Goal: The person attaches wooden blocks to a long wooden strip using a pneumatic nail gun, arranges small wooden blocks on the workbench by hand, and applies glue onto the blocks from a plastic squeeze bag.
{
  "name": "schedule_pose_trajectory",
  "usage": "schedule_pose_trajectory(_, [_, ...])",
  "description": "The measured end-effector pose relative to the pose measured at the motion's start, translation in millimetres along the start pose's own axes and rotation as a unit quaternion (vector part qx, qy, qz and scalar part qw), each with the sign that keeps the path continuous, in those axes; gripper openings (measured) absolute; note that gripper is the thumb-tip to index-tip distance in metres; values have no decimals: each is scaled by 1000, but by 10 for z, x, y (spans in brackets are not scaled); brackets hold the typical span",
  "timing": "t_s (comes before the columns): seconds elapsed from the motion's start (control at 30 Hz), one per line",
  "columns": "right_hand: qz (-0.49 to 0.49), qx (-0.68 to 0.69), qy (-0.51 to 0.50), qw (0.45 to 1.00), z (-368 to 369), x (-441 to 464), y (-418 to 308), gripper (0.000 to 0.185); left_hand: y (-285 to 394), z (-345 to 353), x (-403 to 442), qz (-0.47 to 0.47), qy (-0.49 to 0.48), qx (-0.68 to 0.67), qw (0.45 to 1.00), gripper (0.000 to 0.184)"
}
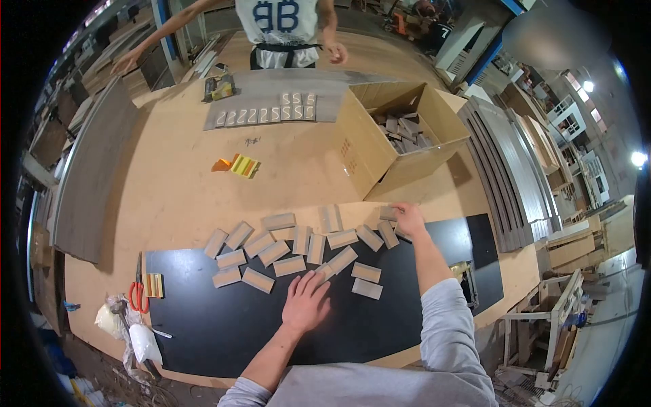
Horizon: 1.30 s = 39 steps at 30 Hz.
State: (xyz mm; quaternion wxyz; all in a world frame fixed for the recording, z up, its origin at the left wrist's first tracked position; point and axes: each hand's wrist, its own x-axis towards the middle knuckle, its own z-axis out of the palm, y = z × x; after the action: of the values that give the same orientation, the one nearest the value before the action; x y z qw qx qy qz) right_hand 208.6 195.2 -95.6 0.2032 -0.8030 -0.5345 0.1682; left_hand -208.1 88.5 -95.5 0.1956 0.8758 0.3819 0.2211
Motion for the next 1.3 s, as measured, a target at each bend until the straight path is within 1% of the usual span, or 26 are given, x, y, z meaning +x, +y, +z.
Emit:
schedule_pose_trajectory(0.1, [-76, 7, 2, 997, 210, 81, -202, 26, -10, 24, -8, -6, -3, 0, 1000, 46])
schedule_pose_trajectory(0.2, [-102, 66, -8, 993, 287, 35, -513, 23, -10, 32, -11, -8, -4, 2, 1000, 46])
schedule_pose_trajectory(0.3, [-113, 99, 131, 980, 231, -222, -730, 23, -10, 35, -20, -1, 6, 11, 1000, 46])
schedule_pose_trajectory(0.37, [-88, 109, 115, 983, 167, -626, -788, 23, -8, 25, -22, -9, 2, 9, 1000, 47])
schedule_pose_trajectory(0.43, [-87, 73, 103, 988, 106, -1221, -800, 22, 4, 17, -22, -16, 2, 12, 1000, 49])
schedule_pose_trajectory(0.47, [-62, 97, 78, 990, 72, -1522, -809, 22, 16, 8, -16, -19, 4, 17, 1000, 49])
schedule_pose_trajectory(0.5, [-91, 118, 78, 986, 118, -1781, -736, 24, 26, -3, -6, -20, 5, 22, 1000, 50])
schedule_pose_trajectory(0.53, [-105, 49, 49, 992, 126, -2053, -670, 28, 28, -5, 3, -25, 4, 21, 999, 51])
schedule_pose_trajectory(0.6, [-99, -25, 51, 993, 119, -2520, -850, 37, 23, 21, -11, -34, -4, 18, 999, 53])
schedule_pose_trajectory(0.63, [-98, -21, 45, 994, 161, -2593, -782, 38, 9, 38, -18, -31, -7, 21, 999, 54])
schedule_pose_trajectory(0.7, [-95, -14, 35, 995, 260, -2642, -620, 41, 13, 35, -18, -17, 10, 20, 1000, 53])
schedule_pose_trajectory(0.8, [-93, 58, 46, 993, 302, -2426, -496, 36, 10, 63, -52, -4, 29, 22, 999, 52])
schedule_pose_trajectory(0.83, [-82, 95, 70, 990, 325, -2343, -489, 29, 11, 62, -62, -6, 30, 21, 999, 52])
schedule_pose_trajectory(0.93, [-15, 156, 78, 984, 240, -2155, -590, 24, 3, 50, -84, -17, 38, 17, 999, 52])
schedule_pose_trajectory(0.97, [-21, 141, 98, 985, 258, -2098, -568, 24, 2, 45, -96, -22, 41, 16, 999, 52])
schedule_pose_trajectory(1.07, [75, 178, -4, 981, 236, -2048, -520, 21, 9, 26, -164, -34, 56, 19, 998, 50])
schedule_pose_trajectory(1.17, [0, 101, 23, 995, 187, -2085, -600, 24, 43, -17, -265, -41, 70, 10, 997, 52])
schedule_pose_trajectory(1.27, [-10, 32, 9, 999, 156, -2160, -693, 31, 20, -1, -315, -53, 58, 2, 997, 52])
schedule_pose_trajectory(1.3, [-21, 34, 0, 999, 213, -2184, -690, 34, 20, -8, -310, -55, 51, 16, 997, 52])
